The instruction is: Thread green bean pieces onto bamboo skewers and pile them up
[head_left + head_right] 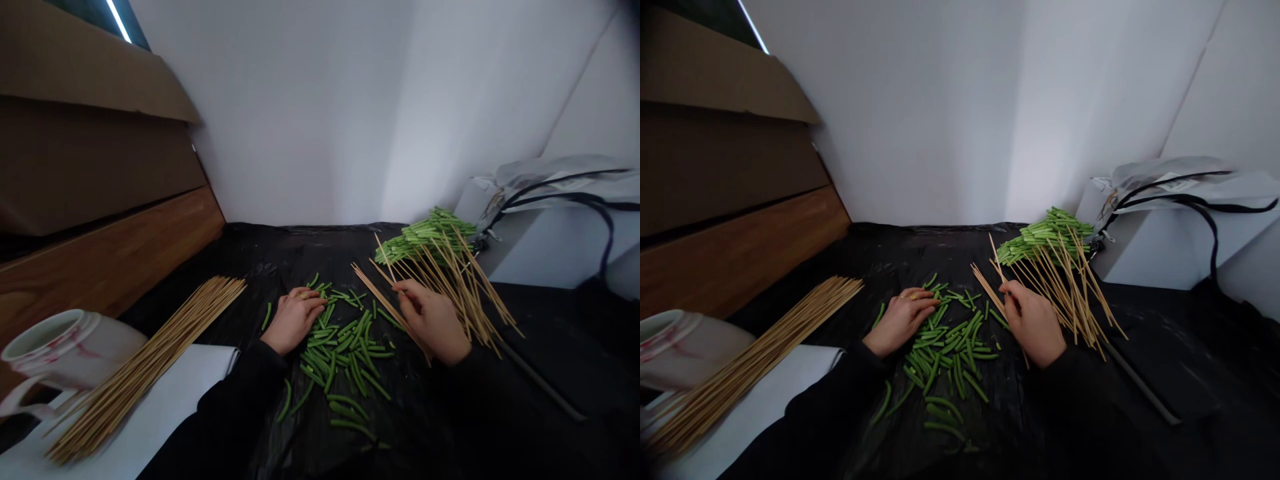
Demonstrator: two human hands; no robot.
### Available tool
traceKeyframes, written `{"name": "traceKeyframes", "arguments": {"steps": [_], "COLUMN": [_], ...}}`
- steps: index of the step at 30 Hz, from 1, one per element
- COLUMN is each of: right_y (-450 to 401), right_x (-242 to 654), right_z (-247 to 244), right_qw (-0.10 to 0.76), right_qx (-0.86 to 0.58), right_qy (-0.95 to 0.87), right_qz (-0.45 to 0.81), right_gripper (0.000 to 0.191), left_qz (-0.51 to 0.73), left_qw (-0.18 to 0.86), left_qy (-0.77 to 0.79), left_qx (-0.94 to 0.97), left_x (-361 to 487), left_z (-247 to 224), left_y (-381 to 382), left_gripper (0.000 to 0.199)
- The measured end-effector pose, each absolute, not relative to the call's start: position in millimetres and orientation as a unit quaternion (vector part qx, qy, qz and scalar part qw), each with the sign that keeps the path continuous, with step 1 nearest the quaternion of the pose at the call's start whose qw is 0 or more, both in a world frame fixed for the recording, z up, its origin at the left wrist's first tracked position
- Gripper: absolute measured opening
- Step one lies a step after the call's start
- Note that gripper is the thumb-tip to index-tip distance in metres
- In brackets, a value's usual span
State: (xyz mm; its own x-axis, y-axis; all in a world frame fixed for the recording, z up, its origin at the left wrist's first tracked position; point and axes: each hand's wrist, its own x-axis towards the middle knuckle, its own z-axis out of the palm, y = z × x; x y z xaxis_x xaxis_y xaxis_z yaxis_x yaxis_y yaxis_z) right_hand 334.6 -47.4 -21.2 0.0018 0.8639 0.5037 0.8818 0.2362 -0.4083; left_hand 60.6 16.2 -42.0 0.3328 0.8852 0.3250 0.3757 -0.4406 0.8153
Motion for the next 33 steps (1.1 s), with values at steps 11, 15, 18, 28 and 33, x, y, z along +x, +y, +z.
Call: {"name": "traceKeyframes", "arguments": {"steps": [11, 15, 18, 28, 33], "right_y": [-55, -55, -56, -54, -53], "right_x": [318, 319, 318, 319, 321], "right_z": [-26, -29, -29, -31, -35], "right_qw": [0.429, 0.354, 0.283, 0.07, 0.047], "right_qx": [-0.53, -0.556, -0.599, -0.683, -0.688], "right_qy": [-0.725, -0.743, -0.742, -0.726, -0.72], "right_qz": [-0.095, -0.115, -0.103, -0.053, -0.072], "right_gripper": [0.024, 0.027, 0.028, 0.022, 0.02], "left_qz": [0.292, 0.294, 0.293, 0.257, 0.257], "left_qw": [0.093, 0.084, 0.082, 0.097, 0.104], "left_qy": [0.419, 0.407, 0.415, 0.416, 0.426], "left_qx": [0.855, 0.861, 0.858, 0.867, 0.861], "left_x": [61, 62, 61, 58, 58], "left_z": [-45, -43, -41, -44, -42], "left_y": [19, 17, 16, 16, 17], "left_gripper": [0.02, 0.018, 0.018, 0.019, 0.016]}}
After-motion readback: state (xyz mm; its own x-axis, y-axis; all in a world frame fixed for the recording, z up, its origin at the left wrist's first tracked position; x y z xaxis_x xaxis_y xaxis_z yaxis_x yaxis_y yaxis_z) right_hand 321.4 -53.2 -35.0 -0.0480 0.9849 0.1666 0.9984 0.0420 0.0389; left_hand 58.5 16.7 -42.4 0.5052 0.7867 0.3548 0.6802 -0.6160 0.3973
